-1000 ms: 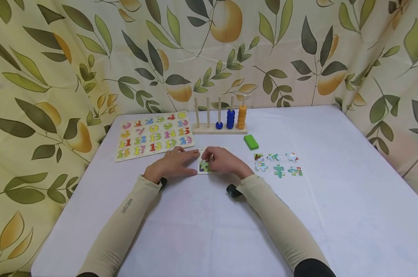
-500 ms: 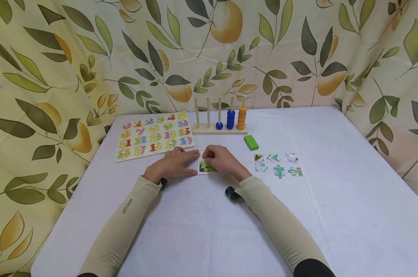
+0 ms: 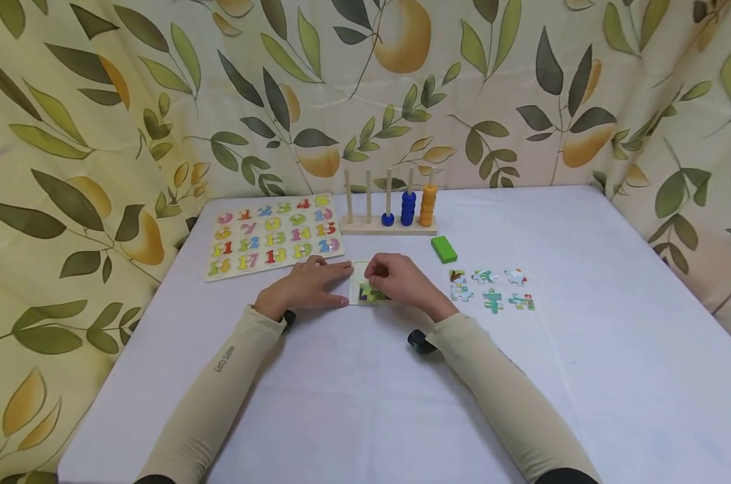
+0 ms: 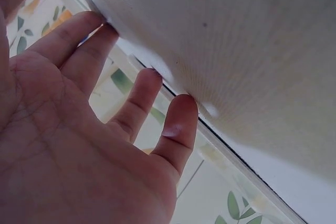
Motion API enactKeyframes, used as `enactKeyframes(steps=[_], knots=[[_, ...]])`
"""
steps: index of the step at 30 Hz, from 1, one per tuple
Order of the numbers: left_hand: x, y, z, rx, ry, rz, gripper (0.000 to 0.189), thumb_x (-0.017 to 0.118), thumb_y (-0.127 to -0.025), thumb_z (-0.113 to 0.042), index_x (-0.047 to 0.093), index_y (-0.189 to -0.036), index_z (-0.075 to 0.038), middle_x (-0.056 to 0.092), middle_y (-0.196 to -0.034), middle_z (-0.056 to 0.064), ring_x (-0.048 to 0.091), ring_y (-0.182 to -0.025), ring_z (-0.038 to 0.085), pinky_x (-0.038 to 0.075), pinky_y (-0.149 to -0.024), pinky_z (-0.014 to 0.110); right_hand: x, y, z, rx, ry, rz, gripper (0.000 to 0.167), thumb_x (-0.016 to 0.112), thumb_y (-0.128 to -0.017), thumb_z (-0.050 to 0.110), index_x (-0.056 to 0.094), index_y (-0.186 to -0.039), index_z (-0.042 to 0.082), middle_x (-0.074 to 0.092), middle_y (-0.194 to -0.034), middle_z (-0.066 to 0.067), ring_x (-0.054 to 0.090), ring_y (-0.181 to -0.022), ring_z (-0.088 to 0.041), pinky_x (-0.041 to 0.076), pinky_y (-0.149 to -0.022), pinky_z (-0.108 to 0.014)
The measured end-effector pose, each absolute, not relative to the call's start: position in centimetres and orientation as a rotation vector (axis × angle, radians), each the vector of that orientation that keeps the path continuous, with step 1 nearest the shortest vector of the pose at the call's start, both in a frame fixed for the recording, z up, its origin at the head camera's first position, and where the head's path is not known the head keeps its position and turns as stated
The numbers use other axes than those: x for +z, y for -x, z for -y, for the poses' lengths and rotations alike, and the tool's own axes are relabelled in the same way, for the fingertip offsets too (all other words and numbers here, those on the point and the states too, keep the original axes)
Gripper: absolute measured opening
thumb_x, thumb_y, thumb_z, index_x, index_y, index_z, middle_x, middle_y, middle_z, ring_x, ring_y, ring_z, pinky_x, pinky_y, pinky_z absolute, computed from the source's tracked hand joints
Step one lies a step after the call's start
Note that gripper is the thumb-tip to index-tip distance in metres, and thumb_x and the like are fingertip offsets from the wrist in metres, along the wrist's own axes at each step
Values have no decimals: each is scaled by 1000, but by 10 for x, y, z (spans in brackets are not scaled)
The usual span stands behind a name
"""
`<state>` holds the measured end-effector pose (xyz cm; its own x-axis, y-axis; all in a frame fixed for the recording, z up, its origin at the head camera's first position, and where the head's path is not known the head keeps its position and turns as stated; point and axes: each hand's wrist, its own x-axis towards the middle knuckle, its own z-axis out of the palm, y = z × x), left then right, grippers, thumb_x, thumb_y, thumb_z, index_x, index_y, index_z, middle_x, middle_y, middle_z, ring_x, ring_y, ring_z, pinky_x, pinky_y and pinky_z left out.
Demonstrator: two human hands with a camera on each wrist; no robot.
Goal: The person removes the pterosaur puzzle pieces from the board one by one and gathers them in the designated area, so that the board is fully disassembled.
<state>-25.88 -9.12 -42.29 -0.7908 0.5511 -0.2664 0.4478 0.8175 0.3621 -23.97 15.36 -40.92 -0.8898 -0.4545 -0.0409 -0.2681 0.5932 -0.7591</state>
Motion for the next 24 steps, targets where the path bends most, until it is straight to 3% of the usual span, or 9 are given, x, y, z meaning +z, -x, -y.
enactKeyframes(steps=[7, 24], knots=[[-421, 258, 92, 408, -765, -2643, 77, 73, -101, -50, 42, -167, -25, 33, -173, -10, 30, -149, 32, 22, -119, 54, -404, 227, -171, -1111, 616, -2632, 8, 65, -103, 3, 71, -108, 2, 69, -97, -6, 58, -90, -25, 50, -79, -39], [-421, 255, 91, 425, -759, -2633, 77, 74, -101, -49, 41, -167, -25, 32, -173, -11, 30, -150, 32, 20, -120, 54, -397, 193, -229, -1067, 518, -2705, 8, 66, -102, 5, 72, -107, 3, 69, -99, -4, 57, -91, -24, 49, -80, -40]])
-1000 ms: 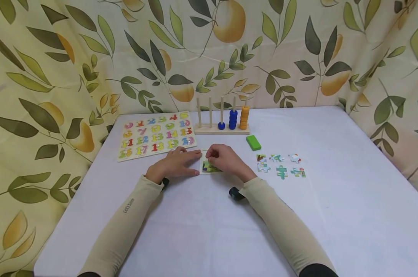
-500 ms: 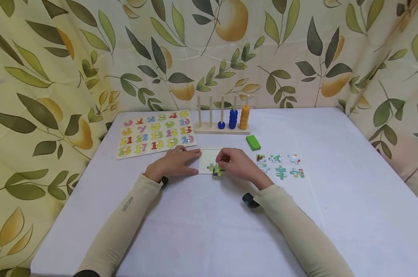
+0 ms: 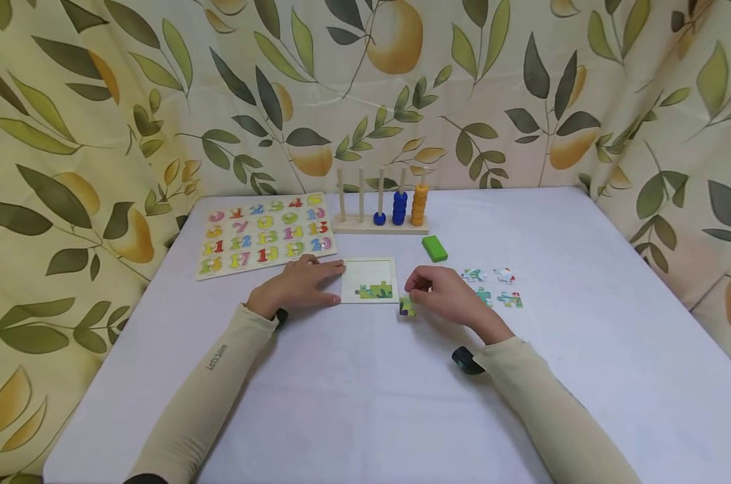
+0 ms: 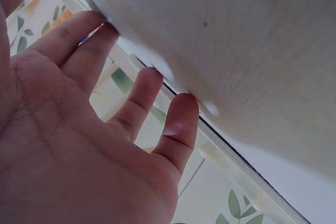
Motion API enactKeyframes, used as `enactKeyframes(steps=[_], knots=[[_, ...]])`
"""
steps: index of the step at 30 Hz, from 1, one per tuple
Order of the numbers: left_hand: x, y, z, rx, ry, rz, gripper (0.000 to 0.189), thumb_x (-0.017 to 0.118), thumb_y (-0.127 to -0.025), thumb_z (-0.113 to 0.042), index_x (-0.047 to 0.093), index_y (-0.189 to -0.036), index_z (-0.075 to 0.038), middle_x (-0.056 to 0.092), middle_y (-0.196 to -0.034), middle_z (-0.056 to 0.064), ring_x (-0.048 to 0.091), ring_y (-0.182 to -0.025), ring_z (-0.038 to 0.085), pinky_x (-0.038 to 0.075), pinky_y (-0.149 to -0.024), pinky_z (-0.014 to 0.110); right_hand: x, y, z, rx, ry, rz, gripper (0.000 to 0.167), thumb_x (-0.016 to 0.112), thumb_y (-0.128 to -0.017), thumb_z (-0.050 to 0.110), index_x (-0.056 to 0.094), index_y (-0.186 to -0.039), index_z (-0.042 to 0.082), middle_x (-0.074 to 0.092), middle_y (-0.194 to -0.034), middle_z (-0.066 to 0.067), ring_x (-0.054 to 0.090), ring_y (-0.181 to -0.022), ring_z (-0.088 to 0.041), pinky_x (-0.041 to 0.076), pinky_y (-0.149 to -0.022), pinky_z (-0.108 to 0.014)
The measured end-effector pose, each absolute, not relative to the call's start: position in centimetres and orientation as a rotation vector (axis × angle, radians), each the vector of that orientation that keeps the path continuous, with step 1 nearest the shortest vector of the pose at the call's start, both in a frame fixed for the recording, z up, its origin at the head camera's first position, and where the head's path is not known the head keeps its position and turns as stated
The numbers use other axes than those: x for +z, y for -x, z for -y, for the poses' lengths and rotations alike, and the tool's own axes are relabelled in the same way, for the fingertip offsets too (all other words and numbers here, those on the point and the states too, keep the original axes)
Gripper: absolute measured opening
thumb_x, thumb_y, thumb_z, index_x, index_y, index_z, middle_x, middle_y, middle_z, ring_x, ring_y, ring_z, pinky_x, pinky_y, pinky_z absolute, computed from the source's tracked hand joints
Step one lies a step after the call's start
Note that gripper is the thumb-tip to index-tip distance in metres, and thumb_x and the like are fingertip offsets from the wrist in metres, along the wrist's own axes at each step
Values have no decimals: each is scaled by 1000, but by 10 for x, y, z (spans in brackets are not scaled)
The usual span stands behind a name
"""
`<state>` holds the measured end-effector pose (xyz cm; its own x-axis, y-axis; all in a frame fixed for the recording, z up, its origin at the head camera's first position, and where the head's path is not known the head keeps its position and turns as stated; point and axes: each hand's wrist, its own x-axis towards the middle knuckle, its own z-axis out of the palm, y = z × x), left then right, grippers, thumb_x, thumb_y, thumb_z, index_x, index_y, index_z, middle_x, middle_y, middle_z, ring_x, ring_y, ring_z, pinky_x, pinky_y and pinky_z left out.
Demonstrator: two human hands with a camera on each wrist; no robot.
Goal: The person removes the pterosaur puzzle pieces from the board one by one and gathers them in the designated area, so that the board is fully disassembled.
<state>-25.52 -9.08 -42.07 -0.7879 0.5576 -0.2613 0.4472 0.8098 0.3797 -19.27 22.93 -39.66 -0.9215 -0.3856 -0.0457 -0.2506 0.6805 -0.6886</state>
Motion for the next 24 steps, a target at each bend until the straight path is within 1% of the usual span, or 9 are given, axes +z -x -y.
enactKeyframes(steps=[6, 13, 19, 24], knots=[[-423, 256, 92, 433, -764, -2631, 77, 74, -101, -49, 41, -168, -25, 32, -173, -11, 31, -149, 31, 22, -118, 53, -396, 186, -247, -1078, 506, -2721, 7, 67, -102, 6, 73, -106, 6, 70, -100, -3, 58, -94, -23, 48, -82, -39], [-420, 256, 90, 432, -763, -2638, 77, 73, -102, -48, 41, -168, -25, 33, -173, -10, 30, -150, 31, 21, -120, 55, -396, 179, -276, -1058, 495, -2795, 6, 68, -101, 6, 74, -102, 9, 69, -99, -1, 59, -95, -21, 46, -81, -31], [-419, 255, 90, 435, -741, -2630, 78, 74, -101, -48, 40, -168, -25, 33, -173, -10, 30, -150, 31, 21, -121, 55, -394, 178, -295, -1083, 444, -2769, 6, 70, -101, 6, 75, -106, 6, 70, -101, -3, 60, -96, -20, 46, -83, -26], [-420, 254, 90, 435, -726, -2638, 78, 74, -101, -49, 40, -168, -27, 34, -172, -11, 30, -150, 30, 22, -120, 54, -398, 179, -303, -1059, 425, -2757, 7, 72, -101, 7, 74, -108, 5, 70, -103, -3, 59, -98, -20, 46, -84, -25]])
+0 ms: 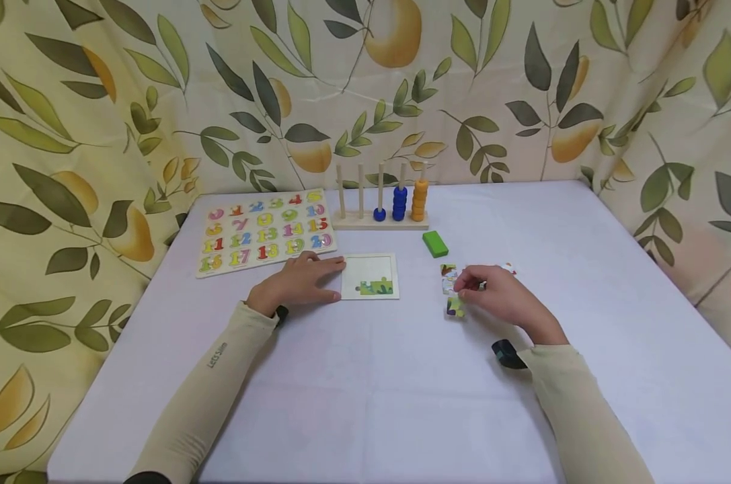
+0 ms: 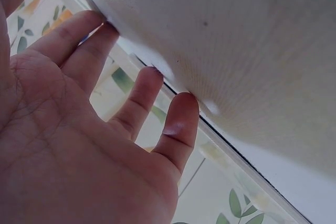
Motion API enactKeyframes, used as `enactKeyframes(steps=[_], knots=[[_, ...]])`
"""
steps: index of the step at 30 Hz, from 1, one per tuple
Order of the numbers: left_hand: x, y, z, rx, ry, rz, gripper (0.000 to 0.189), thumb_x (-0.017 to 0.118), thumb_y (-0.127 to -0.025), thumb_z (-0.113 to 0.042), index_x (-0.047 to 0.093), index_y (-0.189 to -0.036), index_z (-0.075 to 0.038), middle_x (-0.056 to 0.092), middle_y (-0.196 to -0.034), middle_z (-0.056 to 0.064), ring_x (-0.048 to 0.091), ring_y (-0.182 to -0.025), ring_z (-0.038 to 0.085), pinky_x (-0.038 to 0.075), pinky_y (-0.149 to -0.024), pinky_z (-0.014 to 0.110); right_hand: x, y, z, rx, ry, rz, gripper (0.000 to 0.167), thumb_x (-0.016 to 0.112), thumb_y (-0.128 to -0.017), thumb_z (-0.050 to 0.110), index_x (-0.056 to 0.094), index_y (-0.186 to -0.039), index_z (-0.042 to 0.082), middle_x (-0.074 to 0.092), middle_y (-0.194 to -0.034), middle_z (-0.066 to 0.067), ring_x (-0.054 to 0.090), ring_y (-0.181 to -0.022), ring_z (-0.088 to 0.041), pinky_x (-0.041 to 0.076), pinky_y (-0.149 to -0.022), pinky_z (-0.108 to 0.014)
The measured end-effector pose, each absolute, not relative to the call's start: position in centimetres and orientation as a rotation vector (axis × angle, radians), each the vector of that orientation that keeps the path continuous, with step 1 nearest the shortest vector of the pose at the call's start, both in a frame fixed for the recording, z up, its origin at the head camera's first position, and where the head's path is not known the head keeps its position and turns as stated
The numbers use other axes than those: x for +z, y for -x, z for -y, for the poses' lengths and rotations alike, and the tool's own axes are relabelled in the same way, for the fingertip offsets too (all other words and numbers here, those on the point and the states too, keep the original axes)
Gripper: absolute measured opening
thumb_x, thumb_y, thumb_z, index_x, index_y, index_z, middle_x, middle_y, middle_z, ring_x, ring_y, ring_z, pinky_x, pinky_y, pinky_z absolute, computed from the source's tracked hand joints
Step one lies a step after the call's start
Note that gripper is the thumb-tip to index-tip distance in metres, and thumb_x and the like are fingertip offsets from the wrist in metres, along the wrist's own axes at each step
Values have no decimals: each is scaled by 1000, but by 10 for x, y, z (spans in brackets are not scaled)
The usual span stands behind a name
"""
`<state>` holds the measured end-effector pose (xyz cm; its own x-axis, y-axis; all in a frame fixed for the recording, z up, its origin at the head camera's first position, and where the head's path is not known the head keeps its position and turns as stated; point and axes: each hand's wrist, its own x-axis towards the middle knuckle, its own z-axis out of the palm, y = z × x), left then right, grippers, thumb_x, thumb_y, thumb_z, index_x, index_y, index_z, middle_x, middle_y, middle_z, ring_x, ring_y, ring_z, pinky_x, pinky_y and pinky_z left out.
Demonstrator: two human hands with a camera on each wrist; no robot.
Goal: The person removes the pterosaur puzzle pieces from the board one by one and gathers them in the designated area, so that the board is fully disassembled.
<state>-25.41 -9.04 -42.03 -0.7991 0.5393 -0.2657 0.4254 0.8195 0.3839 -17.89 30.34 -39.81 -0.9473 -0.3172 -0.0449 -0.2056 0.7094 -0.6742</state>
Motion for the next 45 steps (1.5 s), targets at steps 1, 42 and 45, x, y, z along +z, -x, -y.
enactKeyframes(steps=[1, 42, 45], knots=[[-421, 254, 91, 434, -724, -2641, 78, 74, -101, -49, 41, -168, -27, 34, -172, -11, 31, -150, 30, 22, -119, 53, -399, 179, -304, -1064, 422, -2746, 7, 72, -101, 7, 74, -108, 5, 70, -104, -3, 58, -98, -21, 46, -84, -25], [-425, 259, 91, 418, -760, -2646, 79, 74, -101, -51, 40, -168, -27, 33, -173, -12, 31, -149, 30, 23, -119, 53, -402, 178, -295, -959, 380, -2943, 15, 64, -105, 8, 74, -112, 0, 73, -104, -10, 64, -101, -29, 48, -88, -47], [-425, 258, 91, 422, -749, -2643, 79, 74, -101, -50, 40, -168, -27, 33, -172, -12, 31, -149, 30, 23, -120, 54, -401, 179, -294, -979, 386, -2932, 16, 64, -106, 11, 74, -114, 1, 73, -106, -9, 64, -101, -28, 49, -88, -45]])
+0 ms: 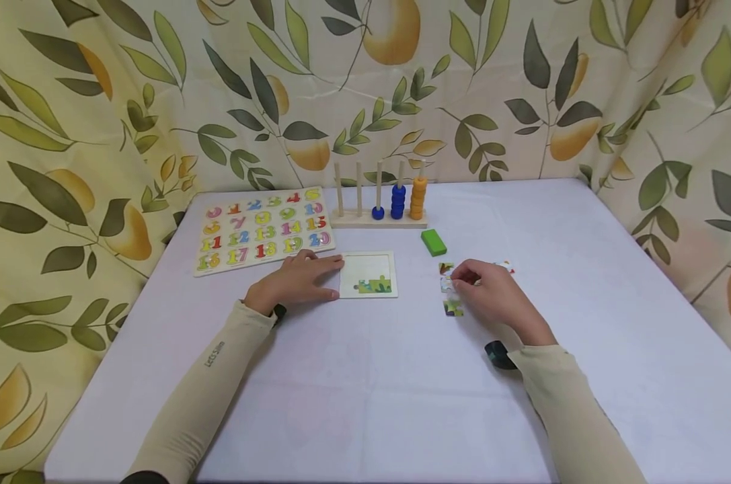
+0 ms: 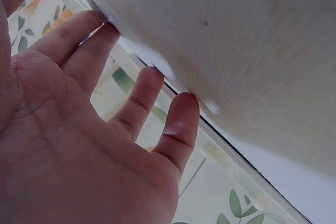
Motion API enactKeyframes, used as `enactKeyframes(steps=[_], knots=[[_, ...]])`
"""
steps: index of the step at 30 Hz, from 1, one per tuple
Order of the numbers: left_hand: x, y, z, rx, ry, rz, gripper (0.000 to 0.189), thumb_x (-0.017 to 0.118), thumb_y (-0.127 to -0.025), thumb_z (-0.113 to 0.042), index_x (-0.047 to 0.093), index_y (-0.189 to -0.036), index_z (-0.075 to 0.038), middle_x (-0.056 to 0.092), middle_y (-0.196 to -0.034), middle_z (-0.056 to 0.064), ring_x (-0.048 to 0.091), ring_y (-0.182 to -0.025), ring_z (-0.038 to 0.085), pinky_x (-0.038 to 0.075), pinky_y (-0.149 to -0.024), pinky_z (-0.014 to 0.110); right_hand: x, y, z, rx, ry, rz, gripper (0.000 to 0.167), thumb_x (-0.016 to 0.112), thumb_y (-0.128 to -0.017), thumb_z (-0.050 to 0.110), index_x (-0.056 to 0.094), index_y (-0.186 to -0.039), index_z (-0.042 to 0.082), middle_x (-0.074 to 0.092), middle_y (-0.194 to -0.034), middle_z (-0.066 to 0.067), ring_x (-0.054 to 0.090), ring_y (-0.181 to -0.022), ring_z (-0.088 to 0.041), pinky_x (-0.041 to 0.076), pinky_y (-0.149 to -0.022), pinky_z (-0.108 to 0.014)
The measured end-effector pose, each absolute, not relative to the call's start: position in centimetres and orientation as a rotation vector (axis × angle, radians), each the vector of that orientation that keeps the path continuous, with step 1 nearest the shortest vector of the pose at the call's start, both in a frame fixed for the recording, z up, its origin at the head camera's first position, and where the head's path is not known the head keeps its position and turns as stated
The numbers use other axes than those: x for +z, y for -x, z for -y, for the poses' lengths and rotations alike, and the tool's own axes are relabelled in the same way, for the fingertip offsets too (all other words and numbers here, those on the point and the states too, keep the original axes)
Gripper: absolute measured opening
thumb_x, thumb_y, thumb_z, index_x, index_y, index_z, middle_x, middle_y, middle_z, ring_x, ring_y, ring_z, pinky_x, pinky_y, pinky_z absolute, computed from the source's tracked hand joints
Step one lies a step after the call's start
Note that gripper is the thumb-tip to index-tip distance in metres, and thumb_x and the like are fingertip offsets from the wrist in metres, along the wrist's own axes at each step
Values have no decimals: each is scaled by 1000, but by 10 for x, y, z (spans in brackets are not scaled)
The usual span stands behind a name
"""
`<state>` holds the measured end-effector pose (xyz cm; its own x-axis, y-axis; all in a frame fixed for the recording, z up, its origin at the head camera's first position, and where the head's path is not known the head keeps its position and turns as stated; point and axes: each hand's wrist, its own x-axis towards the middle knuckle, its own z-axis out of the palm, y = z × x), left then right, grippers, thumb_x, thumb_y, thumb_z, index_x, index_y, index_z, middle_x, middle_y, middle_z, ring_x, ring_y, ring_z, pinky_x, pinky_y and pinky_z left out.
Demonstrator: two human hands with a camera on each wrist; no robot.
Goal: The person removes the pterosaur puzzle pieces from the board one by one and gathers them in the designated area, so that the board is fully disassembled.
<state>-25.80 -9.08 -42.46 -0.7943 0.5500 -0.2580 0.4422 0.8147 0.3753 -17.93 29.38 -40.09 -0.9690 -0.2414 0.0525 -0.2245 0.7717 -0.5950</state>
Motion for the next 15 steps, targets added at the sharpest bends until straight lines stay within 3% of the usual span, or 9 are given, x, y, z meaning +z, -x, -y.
enactKeyframes(steps=[15], knots=[[-425, 258, 91, 410, -755, -2650, 78, 73, -101, -51, 40, -168, -27, 32, -173, -12, 31, -149, 30, 23, -118, 53, -378, 198, -247, -998, 497, -2792, 21, 68, -104, 10, 72, -120, -2, 72, -107, -10, 61, -96, -28, 52, -79, -39]])
